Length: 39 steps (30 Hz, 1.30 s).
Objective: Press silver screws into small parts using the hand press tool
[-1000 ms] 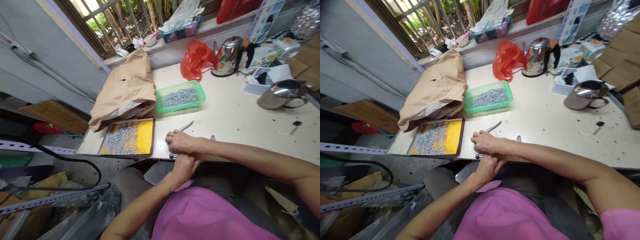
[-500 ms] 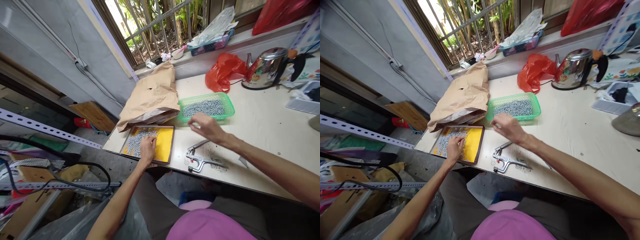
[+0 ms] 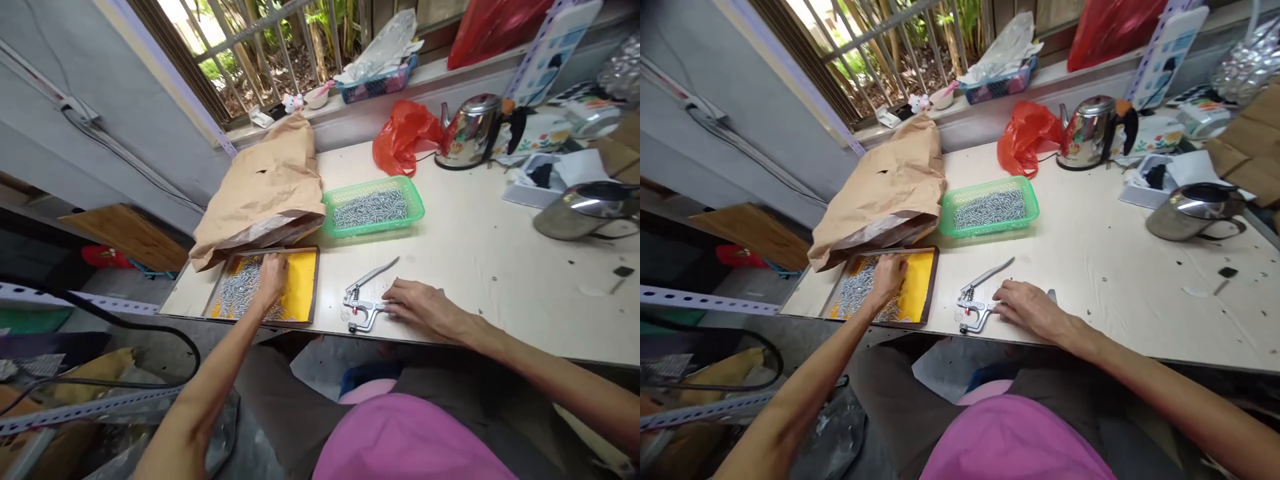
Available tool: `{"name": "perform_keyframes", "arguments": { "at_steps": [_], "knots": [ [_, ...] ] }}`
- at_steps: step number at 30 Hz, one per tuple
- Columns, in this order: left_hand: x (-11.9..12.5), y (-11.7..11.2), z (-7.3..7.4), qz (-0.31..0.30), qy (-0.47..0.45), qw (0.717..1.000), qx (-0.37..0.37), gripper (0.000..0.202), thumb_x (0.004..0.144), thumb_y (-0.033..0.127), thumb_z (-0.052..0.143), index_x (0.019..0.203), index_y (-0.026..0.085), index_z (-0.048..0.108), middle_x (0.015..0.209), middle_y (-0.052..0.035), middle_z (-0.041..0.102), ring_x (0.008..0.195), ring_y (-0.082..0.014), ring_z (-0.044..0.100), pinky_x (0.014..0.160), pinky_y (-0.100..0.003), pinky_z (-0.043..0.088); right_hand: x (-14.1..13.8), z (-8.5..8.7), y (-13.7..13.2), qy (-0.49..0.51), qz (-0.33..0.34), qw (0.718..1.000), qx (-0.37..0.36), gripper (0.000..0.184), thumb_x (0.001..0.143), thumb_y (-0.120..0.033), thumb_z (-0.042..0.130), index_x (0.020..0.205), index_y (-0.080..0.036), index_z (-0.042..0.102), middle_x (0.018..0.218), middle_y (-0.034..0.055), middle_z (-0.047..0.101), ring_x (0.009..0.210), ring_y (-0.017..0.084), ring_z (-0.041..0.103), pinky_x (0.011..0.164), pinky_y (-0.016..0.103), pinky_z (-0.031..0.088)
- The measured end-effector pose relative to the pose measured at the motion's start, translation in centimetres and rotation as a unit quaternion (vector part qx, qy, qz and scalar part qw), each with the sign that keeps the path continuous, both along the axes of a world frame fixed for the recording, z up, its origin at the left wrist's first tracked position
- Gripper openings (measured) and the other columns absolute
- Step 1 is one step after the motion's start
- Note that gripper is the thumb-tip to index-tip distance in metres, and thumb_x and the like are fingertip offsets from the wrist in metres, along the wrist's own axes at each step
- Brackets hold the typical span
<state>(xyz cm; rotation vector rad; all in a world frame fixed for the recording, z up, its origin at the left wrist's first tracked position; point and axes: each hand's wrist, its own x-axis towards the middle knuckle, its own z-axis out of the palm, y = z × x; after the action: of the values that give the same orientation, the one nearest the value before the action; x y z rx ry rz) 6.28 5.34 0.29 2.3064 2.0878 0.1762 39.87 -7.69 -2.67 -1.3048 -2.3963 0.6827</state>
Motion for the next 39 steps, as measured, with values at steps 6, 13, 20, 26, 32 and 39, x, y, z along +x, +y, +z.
{"name": "perform_keyframes", "arguments": {
  "at_steps": [6, 13, 20, 26, 32, 39],
  "knots": [
    [6.2, -7.6, 1.3, 0.059, -0.388, 0.880, -0.268, 0.021, 0.075, 0.036, 0.065, 0.079, 0.015, 0.066, 0.064, 0.0001, 0.060, 0.048, -0.0089, 0.047, 0.045, -0.022, 0.035, -0.1, -2.0, -1.3, -0.013, -0.022, 1.000, 0.006, 0.024, 0.098, -0.027, 0.044, 0.107, -0.017, 0.064, 0.100, 0.0092, 0.063, 0.092, 0.020, 0.060, 0.082, 0.033, 0.047],
    [9.3, -11.4, -1.3, 0.122, -0.448, 0.795, -0.390, 0.031, 0.066, 0.041, 0.076, 0.068, 0.014, 0.063, 0.048, 0.0061, 0.046, 0.038, -0.0029, 0.032, 0.038, -0.018, 0.020, -0.2, -1.6, -1.5, -0.039, -0.032, 0.999, 0.003, 0.025, 0.098, -0.019, 0.042, 0.107, -0.015, 0.065, 0.097, 0.0097, 0.062, 0.091, 0.020, 0.059, 0.080, 0.031, 0.045],
    [9.3, -11.0, -2.1, 0.124, -0.422, 0.804, -0.400, 0.027, 0.067, 0.037, 0.075, 0.063, 0.014, 0.060, 0.049, 0.0059, 0.049, 0.038, -0.0028, 0.034, 0.036, -0.018, 0.022, -0.4, -1.8, -1.8, -0.049, -0.046, 0.998, 0.004, 0.025, 0.098, -0.018, 0.041, 0.105, -0.015, 0.065, 0.096, 0.0093, 0.062, 0.090, 0.019, 0.058, 0.080, 0.031, 0.044],
    [9.8, -10.5, -1.3, 0.142, -0.380, 0.800, -0.443, 0.027, 0.068, 0.034, 0.074, 0.060, 0.015, 0.057, 0.046, 0.0069, 0.047, 0.035, -0.0028, 0.035, 0.037, -0.019, 0.022, 0.3, -0.8, -1.2, -0.051, -0.031, 0.998, 0.019, 0.021, 0.096, -0.027, 0.049, 0.105, -0.016, 0.064, 0.104, 0.0119, 0.062, 0.097, 0.022, 0.057, 0.085, 0.034, 0.044],
    [10.0, -10.6, -1.0, 0.136, -0.359, 0.807, -0.449, 0.029, 0.067, 0.036, 0.074, 0.058, 0.015, 0.057, 0.045, 0.0060, 0.048, 0.035, -0.0033, 0.037, 0.037, -0.019, 0.020, 1.5, -0.4, 2.8, -0.132, -0.003, 0.990, 0.058, 0.099, 0.065, -0.064, 0.076, 0.141, -0.013, 0.041, 0.149, 0.0256, 0.033, 0.137, 0.043, 0.027, 0.105, 0.060, 0.029],
    [10.2, -10.7, -1.0, 0.131, -0.363, 0.809, -0.444, 0.034, 0.065, 0.042, 0.077, 0.057, 0.015, 0.056, 0.047, 0.0056, 0.049, 0.037, -0.0034, 0.038, 0.038, -0.018, 0.022, 1.1, -0.5, 4.0, -0.160, 0.023, 0.985, 0.060, 0.087, 0.064, -0.065, 0.073, 0.129, -0.013, 0.050, 0.131, 0.0207, 0.053, 0.121, 0.039, 0.043, 0.099, 0.056, 0.031]
  ]
}}
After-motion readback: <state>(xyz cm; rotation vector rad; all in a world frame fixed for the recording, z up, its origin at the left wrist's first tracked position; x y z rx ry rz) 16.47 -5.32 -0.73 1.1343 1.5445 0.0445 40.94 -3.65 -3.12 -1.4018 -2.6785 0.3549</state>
